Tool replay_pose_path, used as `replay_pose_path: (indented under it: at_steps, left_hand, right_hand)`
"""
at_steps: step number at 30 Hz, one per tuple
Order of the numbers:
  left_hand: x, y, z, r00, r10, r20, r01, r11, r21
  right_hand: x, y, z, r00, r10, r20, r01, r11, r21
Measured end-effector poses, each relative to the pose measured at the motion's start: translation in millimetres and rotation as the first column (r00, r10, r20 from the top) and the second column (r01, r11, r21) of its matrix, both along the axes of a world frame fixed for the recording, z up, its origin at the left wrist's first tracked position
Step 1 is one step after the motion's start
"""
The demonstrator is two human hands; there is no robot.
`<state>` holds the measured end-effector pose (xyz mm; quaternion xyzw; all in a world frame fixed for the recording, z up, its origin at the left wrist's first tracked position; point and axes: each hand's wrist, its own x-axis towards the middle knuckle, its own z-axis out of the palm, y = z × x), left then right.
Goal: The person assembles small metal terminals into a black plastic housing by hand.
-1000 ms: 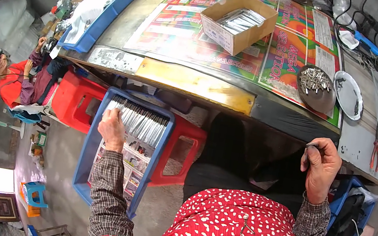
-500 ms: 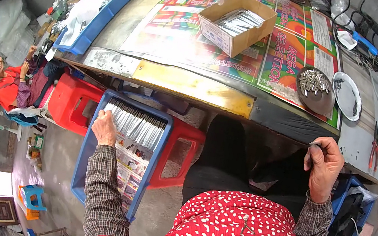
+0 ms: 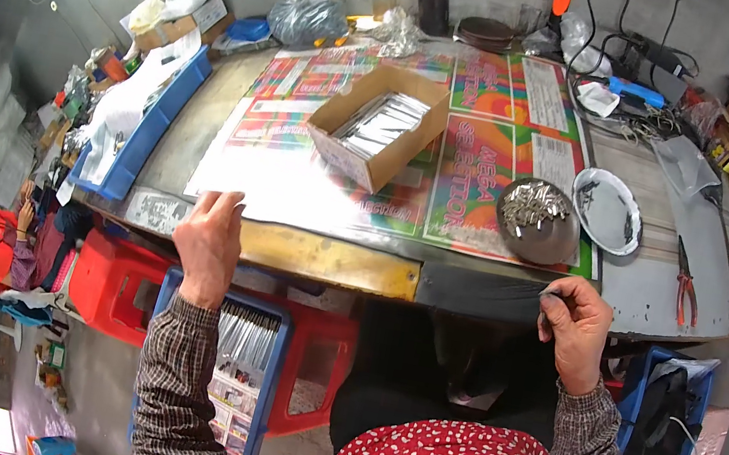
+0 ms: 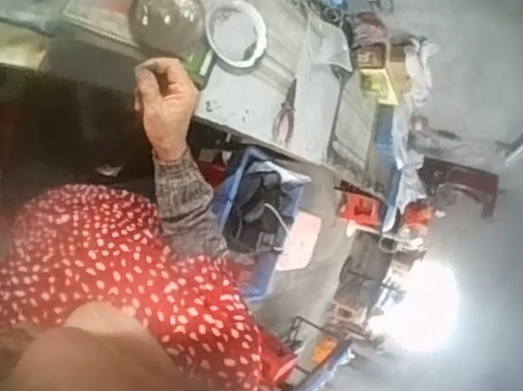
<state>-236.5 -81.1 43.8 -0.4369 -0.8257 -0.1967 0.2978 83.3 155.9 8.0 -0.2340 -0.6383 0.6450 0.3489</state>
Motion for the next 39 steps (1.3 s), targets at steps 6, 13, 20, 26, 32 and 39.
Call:
replay_pose_path:
  at_steps: [6,13,20,26,32,39]
  left_hand:
    - [-4.8,91.9,32.9,0.983,-0.178,-0.048,0.177,0.984,-0.031]
    - [-40.1,160.0,27.2,0.961,-0.275,0.017,0.271,0.934,-0.234]
    - [-58.9,194.2,13.2,0.928,-0.312,0.204,0.366,0.863,-0.347]
    - [-45.1,218.0,8.0,0.936,-0.306,0.177,0.353,0.825,-0.441]
    - [-47.2,222.9,4.8,0.92,-0.373,0.119,0.383,0.795,-0.471]
    - [-47.3,214.0,5.9,0.945,-0.317,0.081,0.322,0.856,-0.405]
  right_hand:
    - [0.9,2.9,0.9,1.0,0.022,0.013,-0.022,1.0,-0.017]
    - [5.1,5.8,0.9,0.997,0.073,0.014,-0.073,0.997,-0.033]
    - [8.6,6.1,-0.3,0.993,0.117,0.001,-0.117,0.993,-0.033]
    - [9.8,9.1,-2.8,0.993,0.115,0.013,-0.114,0.993,-0.032]
    - [10.0,9.6,-1.8,0.992,0.123,0.013,-0.123,0.992,-0.005]
    - [10.3,9.2,-0.1,0.99,0.135,0.046,-0.135,0.991,0.003]
